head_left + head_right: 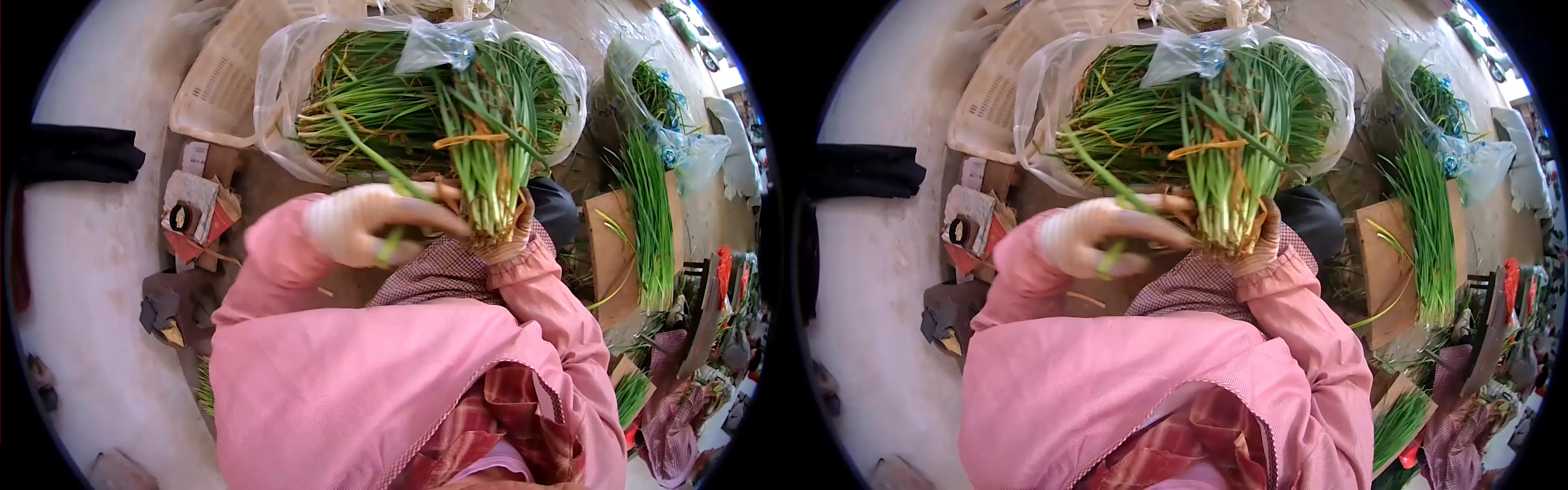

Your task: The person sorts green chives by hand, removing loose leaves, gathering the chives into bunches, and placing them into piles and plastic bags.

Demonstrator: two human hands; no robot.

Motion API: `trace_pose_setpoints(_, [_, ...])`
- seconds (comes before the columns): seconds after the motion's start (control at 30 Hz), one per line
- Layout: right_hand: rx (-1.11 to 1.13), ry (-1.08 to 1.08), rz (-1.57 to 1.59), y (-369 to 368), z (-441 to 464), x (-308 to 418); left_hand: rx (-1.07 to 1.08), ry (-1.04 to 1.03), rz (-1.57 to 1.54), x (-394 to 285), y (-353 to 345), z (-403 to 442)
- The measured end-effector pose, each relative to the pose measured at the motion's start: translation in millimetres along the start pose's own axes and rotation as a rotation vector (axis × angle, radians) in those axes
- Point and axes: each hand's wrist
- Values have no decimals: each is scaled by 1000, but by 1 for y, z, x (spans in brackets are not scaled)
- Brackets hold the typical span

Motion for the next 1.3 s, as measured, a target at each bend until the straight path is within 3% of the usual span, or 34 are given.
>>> trace_pose_setpoints(0.07, [2, -50, 7, 8, 0, 6, 14, 41, -108, 7, 25, -22])
trace_pose_setpoints(0.17, [-1, -81, 64, 7, -1, 6, -67, 366, -462, 38, 53, -53])
trace_pose_setpoints(0.23, [-88, -9, -30, 12, -2, 7, -261, 710, -654, 79, 55, -76])
trace_pose_setpoints(0.3, [-144, -1, -25, 11, -5, 11, -73, 798, -478, 92, 40, -59])
trace_pose_setpoints(0.33, [-121, -36, -102, 12, -7, 13, -56, 713, -681, 69, 27, -31])
trace_pose_setpoints(0.43, [-135, -138, -257, 0, -15, 18, -287, 555, -1168, 72, -20, 23])
trace_pose_setpoints(0.5, [-288, -3, -562, -18, -29, 19, -385, 521, -1360, 80, -49, 63])
trace_pose_setpoints(0.57, [-225, -12, -791, -58, -56, 29, -339, 373, -1511, 44, -65, 92])
trace_pose_setpoints(0.6, [-245, 14, -825, -75, -71, 34, -278, 413, -1605, 28, -71, 99])
trace_pose_setpoints(0.7, [-216, 54, -992, -114, -114, 60, -206, 244, -1358, -17, -99, 123])
trace_pose_setpoints(0.77, [-267, 73, -1133, -137, -140, 78, -126, 202, -1321, -16, -123, 142])
trace_pose_setpoints(0.83, [-160, 89, -1377, -149, -167, 100, -22, 185, -1454, -22, -145, 163])
trace_pose_setpoints(0.9, [-362, 137, -1973, -152, -187, 115, 170, 217, -1482, -27, -160, 189])
trace_pose_setpoints(0.97, [-391, 296, -1741, -141, -206, 133, 296, 187, -1514, -16, -181, 219])
trace_pose_setpoints(1.0, [-517, 309, -1834, -145, -213, 145, 312, 168, -1501, -7, -194, 235])
trace_pose_setpoints(1.03, [-460, 407, -1918, -136, -225, 161, 315, 146, -1491, 1, -205, 252])
trace_pose_setpoints(1.1, [-750, 288, -2033, -158, -242, 181, 347, 156, -1508, -1, -228, 287])
trace_pose_setpoints(1.13, [-576, 422, -1951, -145, -250, 208, 361, 150, -1439, 15, -241, 313])
trace_pose_setpoints(1.17, [-671, 330, -2308, -138, -260, 242, 375, 144, -1367, 32, -253, 336])
trace_pose_setpoints(1.2, [-608, 337, -2145, -112, -263, 287, 446, 169, -1361, 22, -257, 349])
trace_pose_setpoints(1.27, [-815, 357, -2838, -141, -270, 274, 330, 483, -1246, 49, -277, 365])
trace_pose_setpoints(1.3, [-1049, 108, -2799, -134, -266, 282, 248, 674, -1227, 63, -289, 369])
Point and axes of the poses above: each hand's wrist, its own z-axis towards the middle knuckle, its own y-axis out of the back of the hand, x = y × z, and after that the axes turned 5 degrees about y, right-handed
